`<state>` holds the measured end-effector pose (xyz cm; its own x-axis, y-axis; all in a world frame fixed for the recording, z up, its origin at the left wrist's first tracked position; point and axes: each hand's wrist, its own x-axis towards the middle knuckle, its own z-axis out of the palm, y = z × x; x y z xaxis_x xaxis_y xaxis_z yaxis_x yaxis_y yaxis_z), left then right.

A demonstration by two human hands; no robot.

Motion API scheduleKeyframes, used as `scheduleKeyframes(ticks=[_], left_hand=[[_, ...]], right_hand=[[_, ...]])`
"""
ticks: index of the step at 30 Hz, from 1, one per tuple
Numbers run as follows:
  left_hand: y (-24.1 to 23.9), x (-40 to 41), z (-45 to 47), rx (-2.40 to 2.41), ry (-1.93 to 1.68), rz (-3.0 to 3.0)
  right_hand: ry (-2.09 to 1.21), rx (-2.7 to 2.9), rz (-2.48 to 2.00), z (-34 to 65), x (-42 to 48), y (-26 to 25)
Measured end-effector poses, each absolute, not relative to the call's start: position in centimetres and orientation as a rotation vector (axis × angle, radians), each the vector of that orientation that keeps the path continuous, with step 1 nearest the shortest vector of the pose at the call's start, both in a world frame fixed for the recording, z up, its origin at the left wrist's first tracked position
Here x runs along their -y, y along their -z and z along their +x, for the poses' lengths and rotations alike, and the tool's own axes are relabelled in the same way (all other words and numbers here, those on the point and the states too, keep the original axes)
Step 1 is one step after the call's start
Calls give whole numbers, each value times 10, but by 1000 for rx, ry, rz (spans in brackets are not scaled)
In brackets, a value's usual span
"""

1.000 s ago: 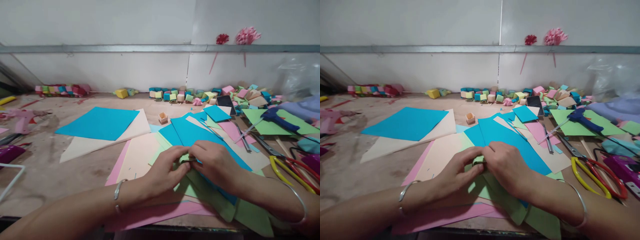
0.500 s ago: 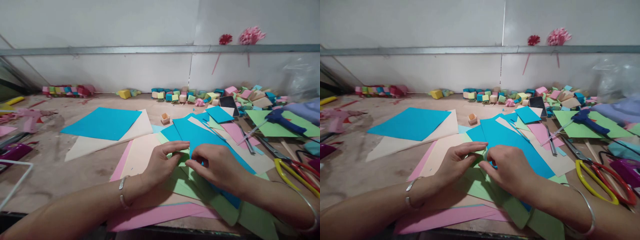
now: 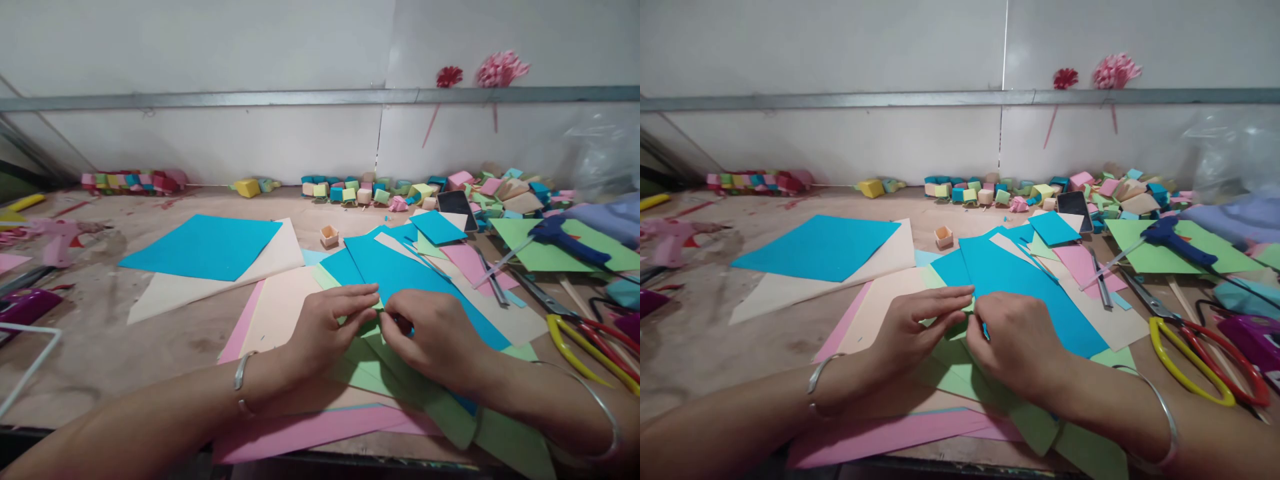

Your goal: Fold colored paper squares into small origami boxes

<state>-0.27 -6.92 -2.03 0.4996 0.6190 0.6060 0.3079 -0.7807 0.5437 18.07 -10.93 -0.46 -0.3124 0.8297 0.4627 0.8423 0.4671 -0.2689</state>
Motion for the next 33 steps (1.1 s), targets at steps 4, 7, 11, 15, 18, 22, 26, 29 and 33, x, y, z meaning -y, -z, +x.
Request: scheduleKeyframes(ticks=[4, 7, 11, 15, 18, 22, 26, 29, 33], left_hand=[[19, 68, -3, -709, -1274, 2598], [16, 66, -3, -708, -1390, 2741], [11, 65, -5, -759, -1490, 2715], [7, 62, -7, -751, -1512, 2568], [6, 61, -7, -780, -1482, 2507], [10, 63, -5, -812, -1419, 2528], [14, 64, -4, -821, -1376, 2565], [16, 62, -5, -883, -1385, 2574], [19, 58, -7, -911, -1362, 2653]], right_hand=[[143, 2182, -1313, 178, 109, 10], [203, 2209, -1226, 176, 109, 14], [47, 2171, -1138, 178, 104, 9], [-207, 1984, -1150, 187, 91, 3], [-395, 1934, -1107, 191, 84, 6], [-449, 1910, -1081, 190, 83, 13], [-462, 1856, -1118, 187, 86, 14], [-494, 1860, -1125, 186, 88, 13], [-485, 1879, -1073, 185, 88, 14]])
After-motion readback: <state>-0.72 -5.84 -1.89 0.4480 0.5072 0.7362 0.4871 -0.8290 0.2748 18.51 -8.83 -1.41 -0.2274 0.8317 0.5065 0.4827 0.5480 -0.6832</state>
